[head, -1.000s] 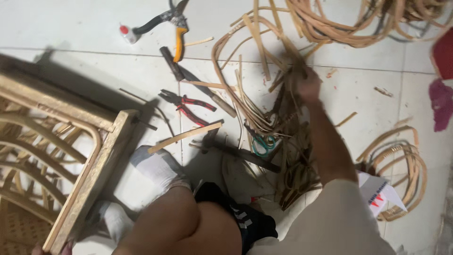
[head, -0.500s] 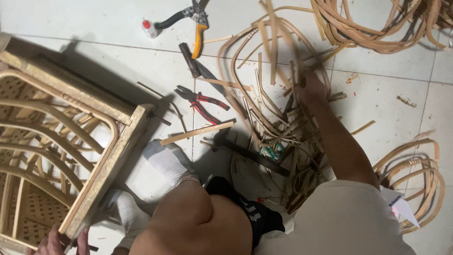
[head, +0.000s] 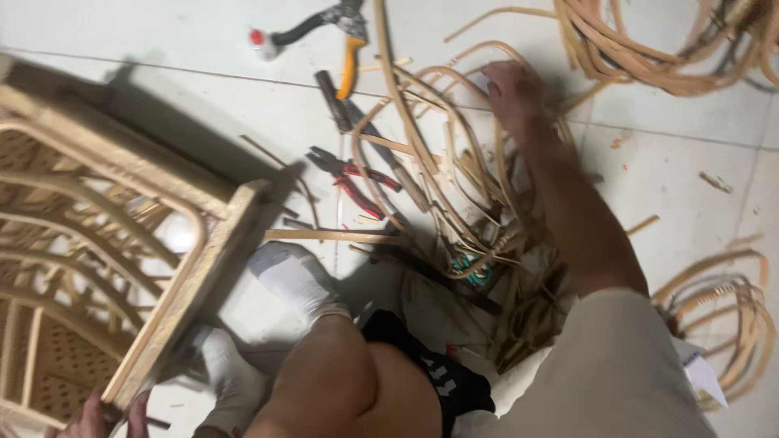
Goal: The person assembles a rectangular basket by inserting thin wooden strips into a wooden frame. They use a hammer to tap the strips into place and apply glue to secure the joints. The person repeatedly adjusts the strips and hammers them to ensure a tight fit.
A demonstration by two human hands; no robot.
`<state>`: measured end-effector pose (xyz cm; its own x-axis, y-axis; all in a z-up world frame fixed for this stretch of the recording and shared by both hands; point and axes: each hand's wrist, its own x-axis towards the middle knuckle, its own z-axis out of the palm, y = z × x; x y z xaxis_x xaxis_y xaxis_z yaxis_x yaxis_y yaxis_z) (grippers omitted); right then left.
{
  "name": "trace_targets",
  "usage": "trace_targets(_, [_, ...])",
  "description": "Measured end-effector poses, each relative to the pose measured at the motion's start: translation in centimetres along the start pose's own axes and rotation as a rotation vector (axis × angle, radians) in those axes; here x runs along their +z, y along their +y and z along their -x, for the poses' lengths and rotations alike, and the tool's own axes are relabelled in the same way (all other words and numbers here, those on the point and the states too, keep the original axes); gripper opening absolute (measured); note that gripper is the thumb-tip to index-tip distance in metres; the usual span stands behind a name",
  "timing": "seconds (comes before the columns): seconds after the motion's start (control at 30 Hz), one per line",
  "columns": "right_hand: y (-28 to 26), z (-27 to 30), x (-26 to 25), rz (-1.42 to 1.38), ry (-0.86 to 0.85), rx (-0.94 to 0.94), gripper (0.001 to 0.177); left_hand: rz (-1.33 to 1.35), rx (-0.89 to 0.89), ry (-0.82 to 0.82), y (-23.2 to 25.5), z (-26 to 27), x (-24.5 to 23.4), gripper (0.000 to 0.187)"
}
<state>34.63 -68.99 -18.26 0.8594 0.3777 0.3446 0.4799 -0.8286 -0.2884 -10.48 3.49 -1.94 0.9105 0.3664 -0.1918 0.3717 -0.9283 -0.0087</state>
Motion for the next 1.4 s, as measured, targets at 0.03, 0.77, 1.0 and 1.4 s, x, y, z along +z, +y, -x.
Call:
trace_targets(0.03, [0.6, -1.0, 1.2, 0.051, -0.029, -0.019, 0.016, -0.008, -0.009, -0.001, 0.3, -0.8, -0.9, 0.043])
trace_targets(0.77, [-31.9, -12.6, -11.8, -0.723, -0.828, 0.684, 0.030, 0.344, 0.339, 0.244, 2.4, -5.5, -5.9, 0.058])
trace_targets(1.0, [-55.6, -20.0, -8.7, -0.859, -0.706, -0.123, 0.027, 0.400, 0.331, 0.239, 1.8, -4.8, -5.2, 0.051])
trace_targets(1.4, [-70.1, -19.7, 9.0, -1.263, -0.675, 0.164, 0.044, 0.493, 0.263, 0.134, 1.4, -5.4, -5.4, 0.048])
